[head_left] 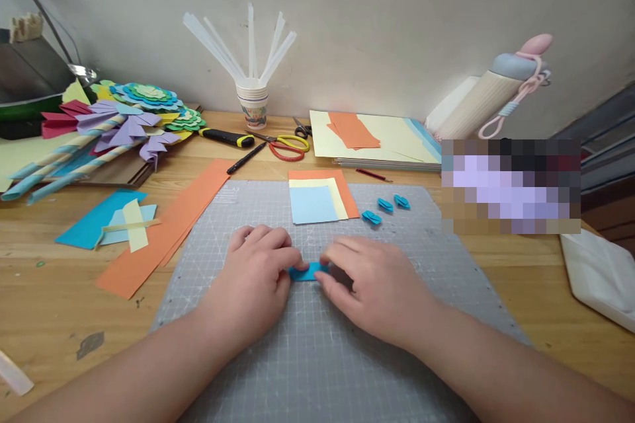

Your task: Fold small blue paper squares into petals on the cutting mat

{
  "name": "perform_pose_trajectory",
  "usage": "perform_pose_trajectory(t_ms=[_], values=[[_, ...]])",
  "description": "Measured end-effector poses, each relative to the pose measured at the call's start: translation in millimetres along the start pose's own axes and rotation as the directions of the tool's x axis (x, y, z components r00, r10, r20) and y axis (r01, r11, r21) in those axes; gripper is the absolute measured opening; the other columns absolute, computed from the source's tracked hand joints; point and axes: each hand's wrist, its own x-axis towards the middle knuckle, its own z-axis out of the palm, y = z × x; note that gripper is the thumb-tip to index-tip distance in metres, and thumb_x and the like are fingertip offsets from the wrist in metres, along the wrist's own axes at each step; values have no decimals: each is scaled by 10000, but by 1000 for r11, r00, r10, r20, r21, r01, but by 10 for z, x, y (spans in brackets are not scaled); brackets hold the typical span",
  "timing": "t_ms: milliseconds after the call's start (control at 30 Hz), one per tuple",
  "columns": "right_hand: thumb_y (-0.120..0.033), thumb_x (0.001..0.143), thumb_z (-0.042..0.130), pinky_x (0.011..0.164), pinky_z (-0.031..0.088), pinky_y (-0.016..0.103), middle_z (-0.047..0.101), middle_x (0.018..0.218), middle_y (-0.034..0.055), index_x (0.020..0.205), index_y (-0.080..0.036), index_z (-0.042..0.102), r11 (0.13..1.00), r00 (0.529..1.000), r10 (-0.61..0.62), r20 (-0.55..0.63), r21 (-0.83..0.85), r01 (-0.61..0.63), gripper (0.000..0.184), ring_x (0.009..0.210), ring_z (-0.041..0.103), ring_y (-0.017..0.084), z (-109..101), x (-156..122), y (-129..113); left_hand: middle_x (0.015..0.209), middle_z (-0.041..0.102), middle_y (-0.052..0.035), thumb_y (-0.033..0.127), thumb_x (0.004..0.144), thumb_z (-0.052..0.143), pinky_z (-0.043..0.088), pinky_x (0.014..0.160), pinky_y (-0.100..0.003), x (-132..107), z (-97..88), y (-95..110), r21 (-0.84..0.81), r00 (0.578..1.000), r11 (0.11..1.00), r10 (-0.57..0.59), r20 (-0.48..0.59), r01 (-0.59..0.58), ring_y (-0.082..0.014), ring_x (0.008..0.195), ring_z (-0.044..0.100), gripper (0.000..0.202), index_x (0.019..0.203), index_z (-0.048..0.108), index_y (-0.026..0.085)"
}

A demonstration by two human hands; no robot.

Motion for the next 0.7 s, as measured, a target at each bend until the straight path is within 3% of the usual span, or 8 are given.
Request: perform_pose_trajectory(t_ms=[100,267,367,467,700], values=[[-264,861,598,688,365,313,620,871,42,859,-168,608,994,994,-109,23,-3,109,96,811,549,200,28,52,68,849,612,9,0,717,426,311,898,-438,5,-7,7,-51,1000,998,22,-21,-23,-197,880,528,356,818,670,239],[-197,925,487,705,361,332,609,804,35,807,-164,614,977,976,-213,-43,19,214,176,747,530,181,57,70,122,908,622,2,122,763,505,298,910,-440,15,-55,45,-126,999,992,26,-19,-28,-218,925,531,212,875,647,234],[-134,881,500,655,372,289,574,743,9,763,-168,577,952,987,-113,-114,272,140,145,705,517,148,48,74,113,919,626,-4,182,805,513,307,899,-425,18,-64,42,-193,1000,981,11,-29,-17,-222,939,530,128,862,619,225],[-113,844,501,583,370,240,520,679,-22,709,-180,523,839,997,20,-71,544,22,152,639,484,115,37,80,82,835,609,-1,214,844,476,341,857,-392,16,-75,42,-315,999,948,-35,7,36,-205,865,533,120,769,569,206],[-169,845,503,547,335,240,476,650,-39,705,-187,510,661,992,106,62,741,-117,141,607,428,108,48,47,39,723,553,3,319,847,454,390,724,-322,38,-131,89,-564,990,814,-122,71,141,-184,734,521,209,711,552,193]])
